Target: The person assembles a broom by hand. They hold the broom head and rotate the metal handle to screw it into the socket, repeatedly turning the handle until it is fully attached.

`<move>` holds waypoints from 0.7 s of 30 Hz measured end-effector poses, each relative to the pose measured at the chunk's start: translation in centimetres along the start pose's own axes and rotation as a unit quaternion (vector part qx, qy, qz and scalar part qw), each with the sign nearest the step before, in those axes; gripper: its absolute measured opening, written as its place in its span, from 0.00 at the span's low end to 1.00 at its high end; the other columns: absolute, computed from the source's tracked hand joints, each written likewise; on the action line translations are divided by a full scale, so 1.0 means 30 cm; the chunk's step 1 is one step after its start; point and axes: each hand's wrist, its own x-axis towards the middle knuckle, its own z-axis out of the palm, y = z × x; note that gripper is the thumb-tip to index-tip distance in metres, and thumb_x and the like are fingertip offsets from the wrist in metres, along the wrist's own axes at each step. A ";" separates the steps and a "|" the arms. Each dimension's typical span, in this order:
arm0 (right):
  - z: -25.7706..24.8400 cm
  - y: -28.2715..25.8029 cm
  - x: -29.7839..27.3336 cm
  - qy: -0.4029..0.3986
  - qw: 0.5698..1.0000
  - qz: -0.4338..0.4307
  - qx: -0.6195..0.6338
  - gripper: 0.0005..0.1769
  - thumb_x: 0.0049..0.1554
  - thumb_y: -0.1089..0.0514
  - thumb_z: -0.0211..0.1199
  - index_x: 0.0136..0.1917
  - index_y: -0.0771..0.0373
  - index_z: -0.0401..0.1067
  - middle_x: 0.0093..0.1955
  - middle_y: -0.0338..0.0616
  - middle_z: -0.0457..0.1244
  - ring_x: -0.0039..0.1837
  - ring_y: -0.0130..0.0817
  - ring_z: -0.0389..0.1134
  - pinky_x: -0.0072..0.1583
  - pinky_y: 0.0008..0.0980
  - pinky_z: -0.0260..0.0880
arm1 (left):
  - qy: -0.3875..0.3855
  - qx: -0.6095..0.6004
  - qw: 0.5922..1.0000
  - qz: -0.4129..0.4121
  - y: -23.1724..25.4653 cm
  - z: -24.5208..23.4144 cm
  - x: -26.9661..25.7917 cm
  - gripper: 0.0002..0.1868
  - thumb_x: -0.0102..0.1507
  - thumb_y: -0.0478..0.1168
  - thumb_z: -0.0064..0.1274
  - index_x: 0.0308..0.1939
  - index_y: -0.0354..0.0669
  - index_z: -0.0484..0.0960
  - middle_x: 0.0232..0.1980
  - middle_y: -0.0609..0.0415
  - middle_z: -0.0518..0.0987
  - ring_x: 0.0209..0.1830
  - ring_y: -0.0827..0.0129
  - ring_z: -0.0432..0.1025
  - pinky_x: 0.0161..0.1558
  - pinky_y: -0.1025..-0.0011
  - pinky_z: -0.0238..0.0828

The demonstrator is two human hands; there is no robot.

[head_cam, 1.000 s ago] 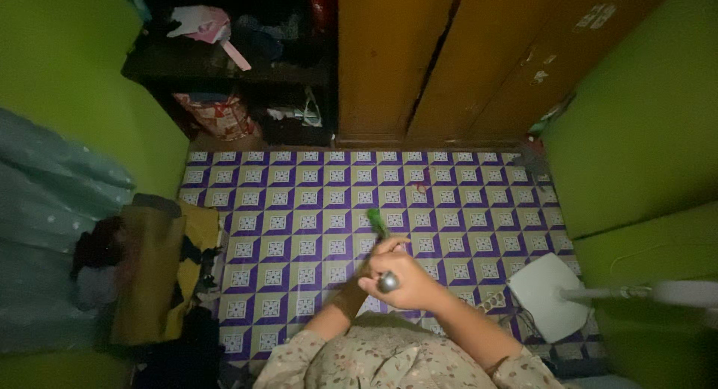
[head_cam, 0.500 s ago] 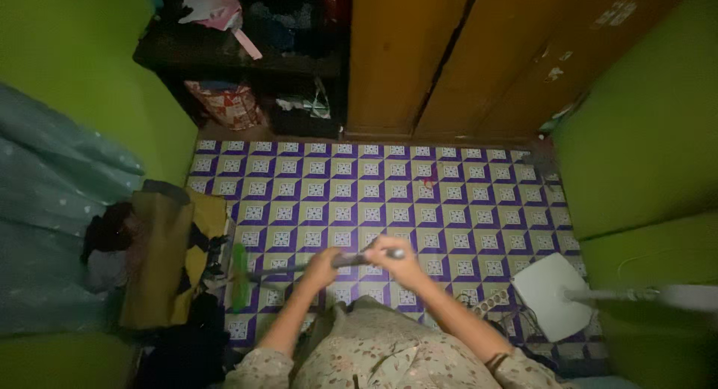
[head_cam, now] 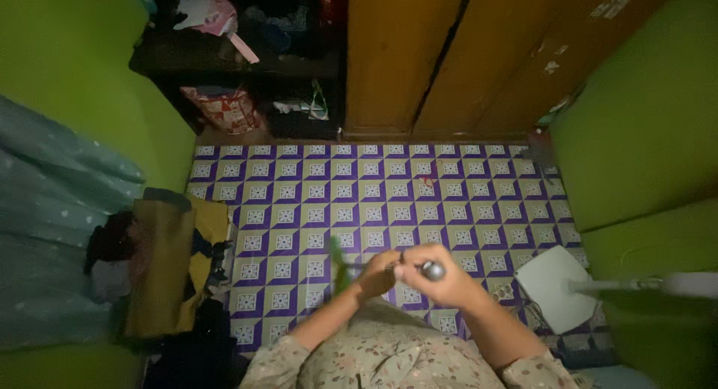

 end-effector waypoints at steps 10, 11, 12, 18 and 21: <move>0.209 -0.079 0.068 -0.167 0.971 -0.046 -0.163 0.20 0.57 0.54 0.68 0.30 0.60 0.64 0.28 0.39 0.60 0.32 0.32 0.63 0.37 0.32 0.61 | 0.000 0.014 0.977 0.212 0.450 -0.103 -0.229 0.30 0.71 0.50 0.47 0.72 0.39 0.64 0.73 0.43 0.65 0.75 0.60 0.59 0.75 0.61 0.58; 0.193 -0.093 0.061 -0.156 0.974 -0.104 -0.126 0.20 0.58 0.55 0.68 0.30 0.61 0.64 0.28 0.40 0.58 0.31 0.32 0.61 0.37 0.33 0.60 | 0.013 0.055 0.994 0.095 0.427 -0.093 -0.187 0.26 0.69 0.46 0.48 0.70 0.42 0.69 0.67 0.44 0.70 0.69 0.60 0.64 0.69 0.63 0.64; 0.176 -0.108 0.053 -0.143 0.972 -0.162 -0.089 0.21 0.59 0.56 0.69 0.31 0.61 0.63 0.27 0.41 0.57 0.30 0.33 0.59 0.37 0.34 0.58 | 0.021 0.094 0.995 -0.024 0.393 -0.084 -0.157 0.23 0.67 0.42 0.48 0.67 0.46 0.73 0.61 0.44 0.75 0.62 0.59 0.68 0.63 0.64 0.69; 0.097 -0.111 0.062 -0.030 0.977 -0.208 0.044 0.17 0.59 0.59 0.66 0.31 0.62 0.67 0.30 0.39 0.61 0.31 0.28 0.60 0.35 0.31 0.60 | 0.089 0.223 0.971 0.017 0.279 -0.217 -0.115 0.26 0.56 0.30 0.50 0.59 0.50 0.81 0.52 0.51 0.83 0.49 0.64 0.76 0.46 0.68 0.76; 0.138 0.032 0.113 0.052 0.985 -0.116 0.114 0.22 0.64 0.61 0.64 0.30 0.61 0.62 0.30 0.37 0.58 0.35 0.25 0.56 0.39 0.30 0.57 | 0.129 0.173 0.958 -0.187 0.178 -0.340 -0.161 0.18 0.64 0.35 0.50 0.58 0.50 0.81 0.51 0.51 0.83 0.44 0.63 0.79 0.43 0.68 0.76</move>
